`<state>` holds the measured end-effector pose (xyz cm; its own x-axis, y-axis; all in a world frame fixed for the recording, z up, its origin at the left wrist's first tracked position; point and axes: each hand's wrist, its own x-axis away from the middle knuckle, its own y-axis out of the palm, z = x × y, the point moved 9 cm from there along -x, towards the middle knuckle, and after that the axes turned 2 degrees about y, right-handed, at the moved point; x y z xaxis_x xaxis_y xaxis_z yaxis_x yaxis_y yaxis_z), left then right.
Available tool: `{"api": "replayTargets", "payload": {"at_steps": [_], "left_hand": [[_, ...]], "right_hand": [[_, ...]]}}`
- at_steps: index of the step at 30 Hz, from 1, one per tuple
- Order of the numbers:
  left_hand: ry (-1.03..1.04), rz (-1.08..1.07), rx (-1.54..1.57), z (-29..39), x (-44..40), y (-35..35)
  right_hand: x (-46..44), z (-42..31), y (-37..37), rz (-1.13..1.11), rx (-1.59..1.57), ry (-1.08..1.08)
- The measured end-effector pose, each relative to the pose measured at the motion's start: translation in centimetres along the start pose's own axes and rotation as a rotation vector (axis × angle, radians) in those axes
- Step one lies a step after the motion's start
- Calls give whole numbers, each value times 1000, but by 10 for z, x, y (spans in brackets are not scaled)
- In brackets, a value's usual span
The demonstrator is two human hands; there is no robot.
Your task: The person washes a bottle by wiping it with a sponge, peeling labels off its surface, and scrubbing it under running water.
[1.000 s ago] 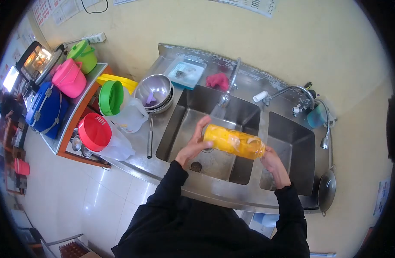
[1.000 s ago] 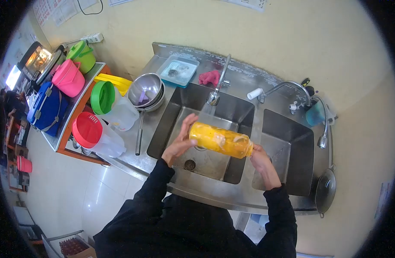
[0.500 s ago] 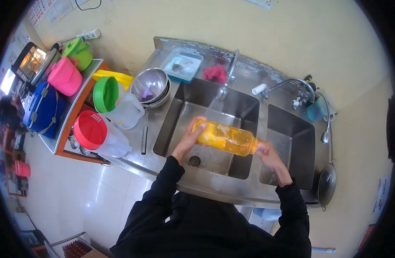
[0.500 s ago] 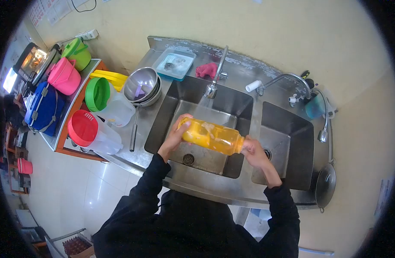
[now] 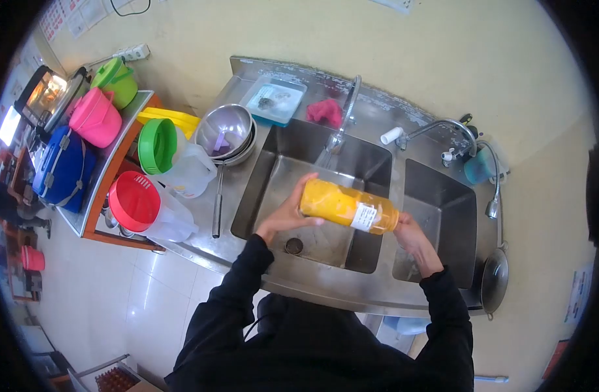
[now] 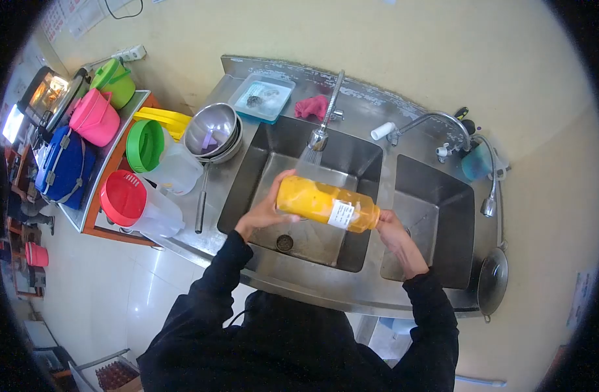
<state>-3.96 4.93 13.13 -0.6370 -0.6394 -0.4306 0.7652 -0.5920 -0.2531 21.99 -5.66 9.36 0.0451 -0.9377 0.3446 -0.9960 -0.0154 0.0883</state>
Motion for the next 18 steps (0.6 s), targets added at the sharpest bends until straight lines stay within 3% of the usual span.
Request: {"api": "replayTargets", "payload": {"at_steps": [3, 6, 9, 15, 18], "left_hand": [[-32, 124, 389, -2, 2, 5], [-205, 140, 454, -26, 13, 7], [-512, 174, 702, -49, 29, 15], [-838, 198, 735, -92, 48, 19], [-935, 229, 638, -101, 52, 2]], "right_hand": [[8, -18, 16, 48, 214, -41], [14, -41, 27, 72, 306, -130], [21, -56, 34, 154, 891, -340], [33, -52, 54, 113, 1072, -529], [40, -51, 60, 97, 1088, -457]]}}
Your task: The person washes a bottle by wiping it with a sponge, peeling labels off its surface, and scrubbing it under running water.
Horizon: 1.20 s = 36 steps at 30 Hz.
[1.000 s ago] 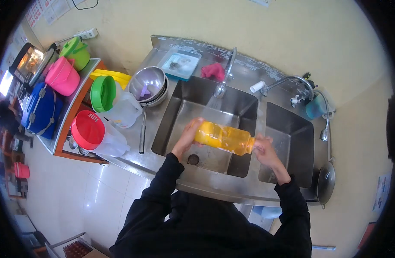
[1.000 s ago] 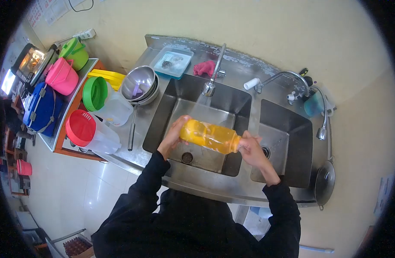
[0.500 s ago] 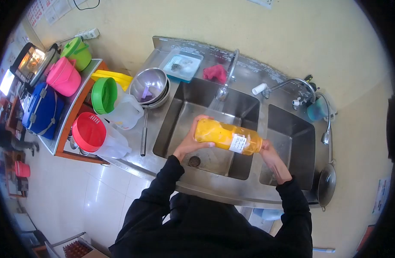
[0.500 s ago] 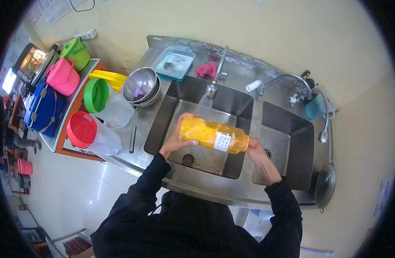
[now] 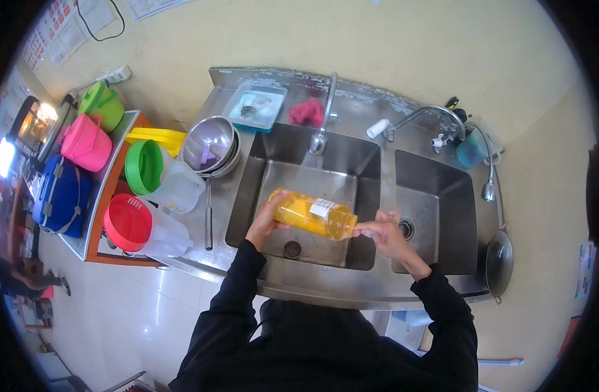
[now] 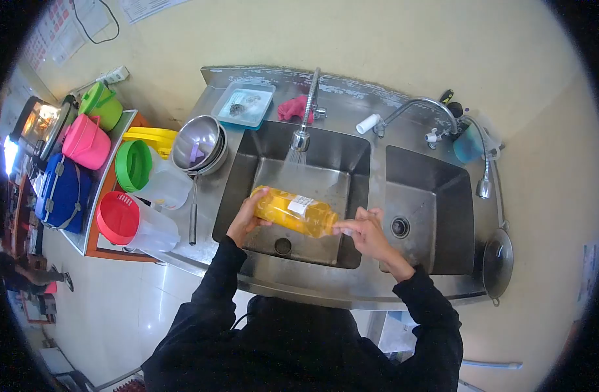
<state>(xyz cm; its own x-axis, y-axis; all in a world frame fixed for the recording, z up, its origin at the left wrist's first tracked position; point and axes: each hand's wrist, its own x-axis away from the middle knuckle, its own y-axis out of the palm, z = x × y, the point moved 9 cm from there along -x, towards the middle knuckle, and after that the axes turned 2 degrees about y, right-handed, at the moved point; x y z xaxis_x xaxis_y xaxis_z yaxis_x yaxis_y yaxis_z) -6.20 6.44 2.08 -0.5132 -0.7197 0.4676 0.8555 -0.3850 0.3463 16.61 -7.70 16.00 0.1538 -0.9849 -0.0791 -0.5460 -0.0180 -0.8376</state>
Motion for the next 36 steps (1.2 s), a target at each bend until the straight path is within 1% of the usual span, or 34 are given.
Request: {"api": "replayTargets", "payload": {"at_steps": [3, 6, 7, 9, 10, 12, 14, 15, 18, 21, 24, 27, 30, 31, 33, 34, 35, 36], "left_hand": [[23, 58, 48, 7, 4, -4], [241, 277, 336, 10, 14, 0], [407, 2, 672, 22, 14, 27], [489, -11, 692, 21, 29, 50], [523, -13, 707, 20, 34, 61], [518, -11, 753, 11, 29, 69], [504, -41, 789, 9, 18, 74], [500, 41, 824, 7, 14, 71], [609, 303, 713, 11, 13, 58], [542, 390, 650, 16, 9, 54], [304, 499, 573, -10, -18, 31], [268, 173, 729, -8, -26, 37], [329, -87, 682, 24, 12, 62], [418, -78, 564, 24, 18, 68], [335, -126, 744, 10, 20, 82], [291, -152, 836, 4, 20, 89], [281, -107, 866, -3, 12, 85], [291, 39, 730, -6, 7, 77]], "right_hand": [[2, 15, 12, 38, -359, 50], [1, 24, 30, 80, -654, 130], [3, 28, 41, 70, -760, 148], [6, 35, 61, 47, -973, 183], [8, 38, 66, 15, -1032, 260], [18, 37, 77, -64, -1151, 422], [24, 30, 78, -67, -1083, 377], [26, 26, 77, -65, -1045, 352], [32, 13, 69, 11, -858, 257], [29, -15, 37, 156, -456, -18], [27, -23, 38, 40, -5, -47], [24, -16, 35, 50, -34, -16], [23, 0, 31, 166, -430, 1], [22, 5, 40, 147, -543, 48], [25, 5, 60, 105, -767, 150], [26, -1, 57, 115, -644, 109], [28, -10, 52, 124, -520, 68], [30, -19, 47, 133, -395, 27]]}}
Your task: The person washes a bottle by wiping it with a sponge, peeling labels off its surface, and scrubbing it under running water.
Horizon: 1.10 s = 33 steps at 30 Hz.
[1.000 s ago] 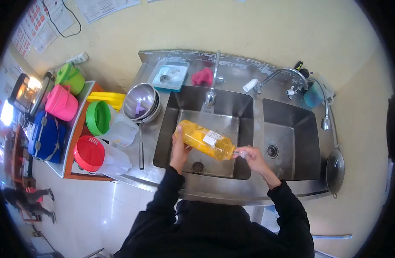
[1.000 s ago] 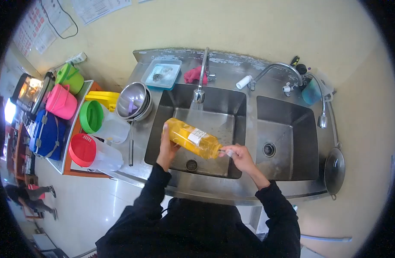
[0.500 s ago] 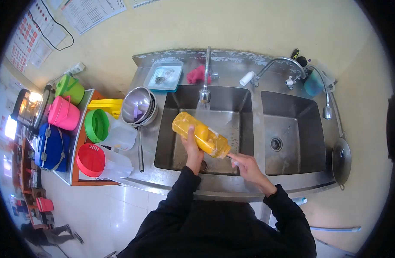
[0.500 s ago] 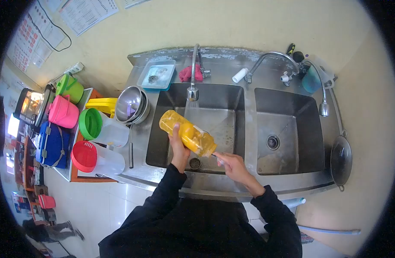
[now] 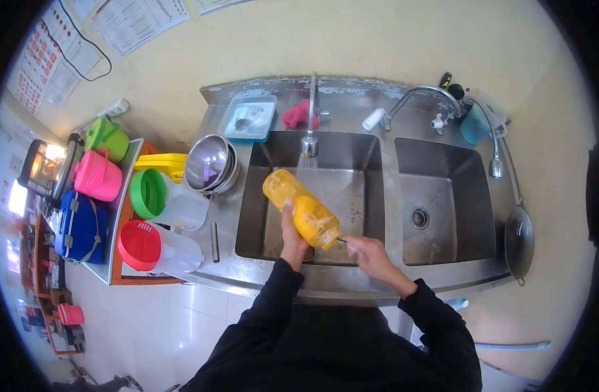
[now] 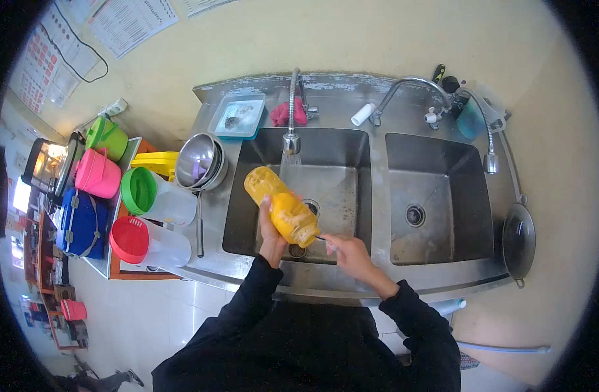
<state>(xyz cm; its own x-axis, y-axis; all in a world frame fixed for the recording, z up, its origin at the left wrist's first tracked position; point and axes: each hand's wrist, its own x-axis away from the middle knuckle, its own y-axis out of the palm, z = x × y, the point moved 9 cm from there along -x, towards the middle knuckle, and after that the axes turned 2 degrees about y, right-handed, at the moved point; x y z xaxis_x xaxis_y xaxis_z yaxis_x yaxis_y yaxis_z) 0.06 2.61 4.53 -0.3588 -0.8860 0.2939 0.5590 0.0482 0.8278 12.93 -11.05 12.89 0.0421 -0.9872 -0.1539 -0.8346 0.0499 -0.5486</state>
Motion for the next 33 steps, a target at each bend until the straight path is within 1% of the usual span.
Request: {"api": "replayTargets", "payload": {"at_steps": [2, 3, 6, 7, 9, 10, 11, 12, 14, 17, 18, 20, 21, 24, 25, 27, 28, 30, 32, 33], "left_hand": [[107, 214, -313, 8, -10, -14], [175, 250, -439, 18, -6, -2], [10, 3, -23, 6, -20, -12], [-25, -47, -52, 14, -8, 1], [71, -73, -123, 17, 9, 11], [120, -81, -162, 18, 15, 12], [9, -60, 0, 4, 13, -5], [-13, -92, 28, 4, 14, 0], [-56, -159, 94, 1, 10, 14], [287, 192, -369, 9, -4, -14], [245, 161, -213, 6, 1, -11], [163, 82, 107, 9, 7, 8], [109, -7, 115, 11, 11, 12], [202, -134, -49, 23, 31, 23], [131, -90, 82, 17, 31, 15], [75, -56, 127, 5, 20, -6], [50, -47, 153, 1, 12, -11], [163, -9, 40, 4, 7, -13], [281, 44, -53, 12, 16, -13], [302, 37, -13, 14, 21, -11]], "right_hand": [[0, -15, 1, 19, 392, -62], [1, -20, 2, 27, 585, -91], [-8, -1, -2, -92, 593, 95], [-9, 0, -11, -35, 432, 63], [-15, 9, -27, 68, 109, -21], [-16, 14, -19, 51, 33, 1], [-11, 17, -8, 29, -45, 29], [-9, 15, -1, 8, -119, 55], [-6, 1, 5, 20, 181, 78], [-12, -15, 19, 85, 579, 55], [-13, -18, 22, 116, 703, 43], [-20, -18, 15, 162, 654, 20], [-24, -19, 10, 182, 628, 6], [-31, -21, -4, 88, 247, 52], [-31, -22, -2, 66, 210, 64], [-30, -24, 6, 20, 138, 90], [-31, -14, 8, -2, 98, 165], [-33, 11, 15, -39, 18, 318], [-32, 14, 11, 105, 114, 243], [-29, 13, 10, 175, 161, 206]]}}
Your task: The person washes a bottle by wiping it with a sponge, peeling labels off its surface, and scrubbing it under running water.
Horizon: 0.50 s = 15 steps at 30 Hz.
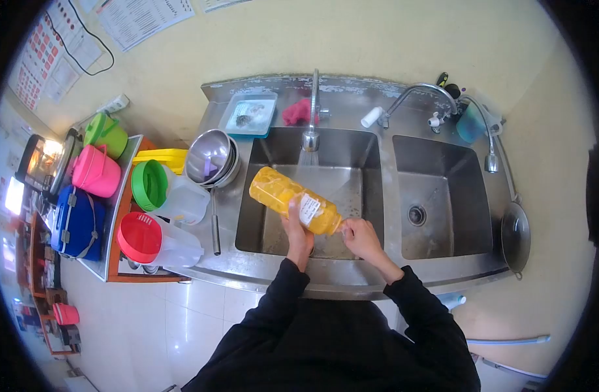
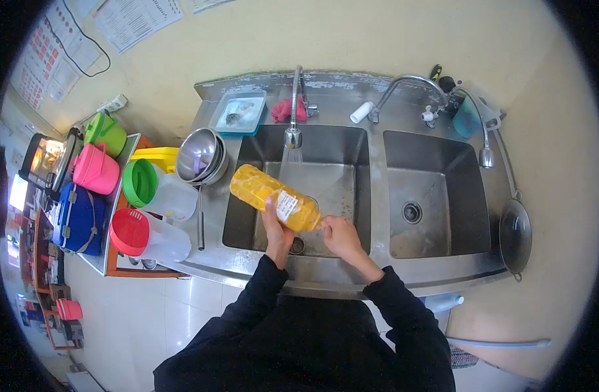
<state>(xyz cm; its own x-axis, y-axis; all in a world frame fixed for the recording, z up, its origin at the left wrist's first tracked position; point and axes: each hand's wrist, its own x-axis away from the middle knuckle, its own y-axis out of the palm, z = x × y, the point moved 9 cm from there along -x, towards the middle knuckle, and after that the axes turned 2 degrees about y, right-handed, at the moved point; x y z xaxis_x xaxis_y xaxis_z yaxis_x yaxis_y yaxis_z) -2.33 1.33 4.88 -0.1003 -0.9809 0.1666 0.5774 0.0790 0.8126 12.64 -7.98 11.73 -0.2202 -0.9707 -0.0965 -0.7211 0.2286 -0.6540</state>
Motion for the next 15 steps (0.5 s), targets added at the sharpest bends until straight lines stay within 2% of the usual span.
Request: {"api": "replayTargets", "payload": {"at_steps": [2, 5, 6, 9, 12, 15], "left_hand": [[45, -7, 86, 7, 6, 6], [104, -46, -80, 9, 16, 9], [51, -72, -31, 5, 15, 9], [-72, -105, 109, 2, 11, 10], [-93, -74, 178, 9, 10, 12], [-69, -95, 144, 4, 10, 11]], "right_hand": [[3, 6, -1, 75, 47, 22], [9, 14, -1, 96, 89, 65], [9, 13, -2, 88, 99, 80], [14, 6, -25, 146, -100, 151], [16, 29, -15, 69, -312, 230], [36, 32, 17, -205, -979, 628]]}}
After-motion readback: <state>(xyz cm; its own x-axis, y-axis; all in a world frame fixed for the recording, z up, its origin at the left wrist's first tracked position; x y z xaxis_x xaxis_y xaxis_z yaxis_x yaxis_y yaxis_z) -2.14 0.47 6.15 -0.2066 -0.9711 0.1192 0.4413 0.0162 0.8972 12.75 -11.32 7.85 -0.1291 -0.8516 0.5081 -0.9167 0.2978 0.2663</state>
